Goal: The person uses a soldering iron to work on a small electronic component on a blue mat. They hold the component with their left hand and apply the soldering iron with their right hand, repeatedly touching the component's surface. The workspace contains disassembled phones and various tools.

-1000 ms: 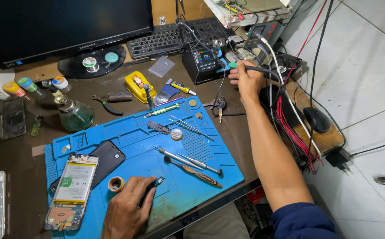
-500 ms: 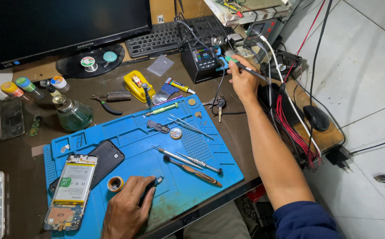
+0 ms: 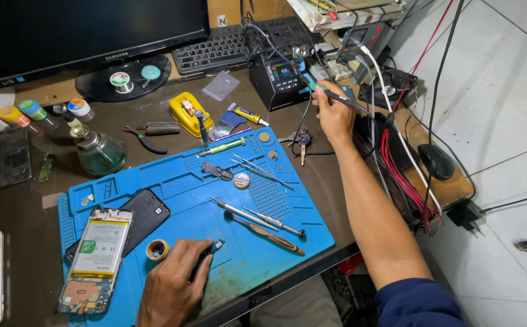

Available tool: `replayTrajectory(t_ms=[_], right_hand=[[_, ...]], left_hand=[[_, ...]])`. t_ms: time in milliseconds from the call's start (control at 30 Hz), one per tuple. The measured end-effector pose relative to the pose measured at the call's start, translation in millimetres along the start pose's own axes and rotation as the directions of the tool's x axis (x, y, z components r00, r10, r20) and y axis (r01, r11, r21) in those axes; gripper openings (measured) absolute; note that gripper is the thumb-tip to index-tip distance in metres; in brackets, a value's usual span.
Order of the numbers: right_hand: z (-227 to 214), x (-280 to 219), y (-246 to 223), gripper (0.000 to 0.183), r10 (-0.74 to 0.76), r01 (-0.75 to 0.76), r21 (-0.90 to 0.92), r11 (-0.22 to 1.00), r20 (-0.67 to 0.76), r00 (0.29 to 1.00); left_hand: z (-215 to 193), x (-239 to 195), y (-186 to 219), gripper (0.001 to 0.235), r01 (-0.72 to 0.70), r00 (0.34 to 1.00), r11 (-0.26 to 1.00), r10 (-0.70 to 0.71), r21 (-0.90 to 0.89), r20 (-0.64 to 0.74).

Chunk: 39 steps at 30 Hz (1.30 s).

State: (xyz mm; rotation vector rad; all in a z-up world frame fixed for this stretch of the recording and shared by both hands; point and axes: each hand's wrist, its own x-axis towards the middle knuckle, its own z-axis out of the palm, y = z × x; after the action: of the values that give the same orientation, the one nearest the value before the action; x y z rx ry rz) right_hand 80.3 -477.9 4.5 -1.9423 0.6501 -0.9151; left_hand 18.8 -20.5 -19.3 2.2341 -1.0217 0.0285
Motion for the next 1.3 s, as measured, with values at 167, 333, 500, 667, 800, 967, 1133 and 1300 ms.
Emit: replayTrajectory(t_ms=[167,333,500,667,800,967,1133,1300], right_hand=[[-0.9,1.3,0.4,0.034,-0.018,0.022,0.103,0.994,-0.033,0.999],[3.4,7.5,9.7,0.029,-0.061,0.071,0.078,0.994,-0.127,0.990],[-0.1,2.8,6.6,0.030,-0.012,0.011,0.035,0.999,0.029,1.000],[-1.6,0.9,7.5,0.030,-0.038,0.051,0.131,0.990,-0.098,0.994],[-4.4,0.8,9.1,0.024,-0.076,0.076,0.012,0.997,-0.048,0.996],[-4.7,-2.3,0.8,0.032,-0.005,0.010,0.106,0.994,-0.046,0.999],[1.0,1.3,16.0,0.020,-0.188,0.201,0.100,0.974,-0.129,0.974],[-3.1,0.0,5.4,0.034,-0.077,0.083,0.132,0.988,-0.050,0.996]], left_hand=[[3.0,-1.2,-1.8,0.031,0.053,0.998,0.999,-0.053,0.010,0.018],[10.7,-4.5,-8.8,0.035,0.058,0.998,0.998,-0.059,0.029,0.038],[10.9,-3.6,-6.3,0.033,0.022,0.999,0.998,-0.020,0.066,-0.028],[10.2,-3.3,-4.5,0.032,0.003,0.999,0.998,0.000,0.061,-0.050],[12.2,-3.6,-6.6,0.033,0.017,0.999,0.997,-0.014,0.071,-0.037],[10.8,-2.9,-6.0,0.034,0.002,0.999,0.998,0.001,0.065,-0.040],[9.5,-2.1,-3.1,0.034,-0.022,0.998,0.998,0.025,0.056,-0.060],[9.4,-2.0,-3.9,0.033,-0.012,0.999,0.997,0.016,0.073,-0.044]])
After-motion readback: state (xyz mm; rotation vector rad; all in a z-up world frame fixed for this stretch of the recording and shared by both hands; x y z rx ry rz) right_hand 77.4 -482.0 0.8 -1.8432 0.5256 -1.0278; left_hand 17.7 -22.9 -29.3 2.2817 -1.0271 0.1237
